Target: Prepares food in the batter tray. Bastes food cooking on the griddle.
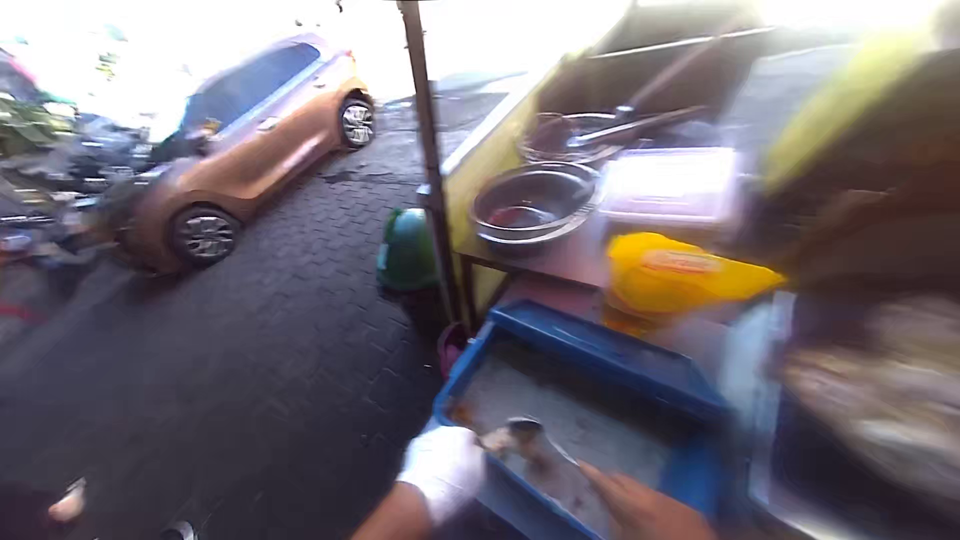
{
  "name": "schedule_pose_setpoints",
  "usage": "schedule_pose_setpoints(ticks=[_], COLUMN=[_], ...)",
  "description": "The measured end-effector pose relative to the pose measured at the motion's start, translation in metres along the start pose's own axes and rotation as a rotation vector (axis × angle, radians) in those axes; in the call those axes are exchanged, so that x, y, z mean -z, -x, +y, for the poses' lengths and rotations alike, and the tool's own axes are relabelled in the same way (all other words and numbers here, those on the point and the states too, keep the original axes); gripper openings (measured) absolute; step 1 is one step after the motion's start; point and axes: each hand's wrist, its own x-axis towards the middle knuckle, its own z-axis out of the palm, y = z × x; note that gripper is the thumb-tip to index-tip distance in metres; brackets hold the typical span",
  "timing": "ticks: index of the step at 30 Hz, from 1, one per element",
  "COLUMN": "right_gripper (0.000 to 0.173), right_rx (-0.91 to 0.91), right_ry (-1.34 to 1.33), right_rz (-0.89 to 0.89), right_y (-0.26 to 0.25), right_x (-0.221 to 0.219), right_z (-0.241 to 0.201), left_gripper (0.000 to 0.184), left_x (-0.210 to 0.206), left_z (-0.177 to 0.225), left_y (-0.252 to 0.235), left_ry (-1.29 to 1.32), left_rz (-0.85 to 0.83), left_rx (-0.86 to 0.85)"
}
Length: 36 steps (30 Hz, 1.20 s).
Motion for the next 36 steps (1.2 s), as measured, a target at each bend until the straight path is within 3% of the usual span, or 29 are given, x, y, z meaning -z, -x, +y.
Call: schedule_pose_setpoints(ticks=[2,5,12,18,20,22,25,30,36], right_gripper=[0.048,0.054,0.054,0.048,0.046,0.050,0.056,0.050,0.044], right_rx=[-0.056,-0.161,-0.112,-0.099,-0.190,-0.333,-0.438,-0.446,-0.381], right_ry=[0.039,0.016,0.028,0.034,0.006,-0.015,-0.004,0.091,0.195], right_rz=[0.045,-0.126,-0.135,0.141,0.045,-0.186,-0.348,-0.441,-0.593], right_y=[0.000,-0.006,-0.005,0.017,0.017,0.004,-0.024,-0.059,-0.061], right_x=[-0.009,-0.006,-0.005,-0.006,0.009,0.027,0.033,0.020,0.022], right_z=[-0.004,-0.005,-0.005,0.006,0.007,0.006,-0.001,-0.028,-0.057], left_gripper=[0.043,0.041,0.038,0.038,0.042,0.043,0.044,0.037,0.038], left_x=[0.001,0.006,0.006,0.021,0.032,0.037,0.032,0.028,0.016], left_z=[-0.004,-0.002,0.002,0.001,0.003,0.002,-0.013,-0.030,-0.050], left_y=[-0.008,-0.011,-0.031,-0.028,-0.020,-0.014,-0.018,-0.026,-0.024], left_ry=[-0.046,-0.080,-0.170,-0.231,-0.191,-0.186,-0.163,-0.022,0.124], left_rz=[-0.031,-0.007,-0.145,-0.238,-0.267,-0.261,-0.174,-0.133,-0.123], left_rx=[-0.023,-0.042,-0.003,-0.048,-0.055,-0.054,-0.084,-0.032,-0.054])
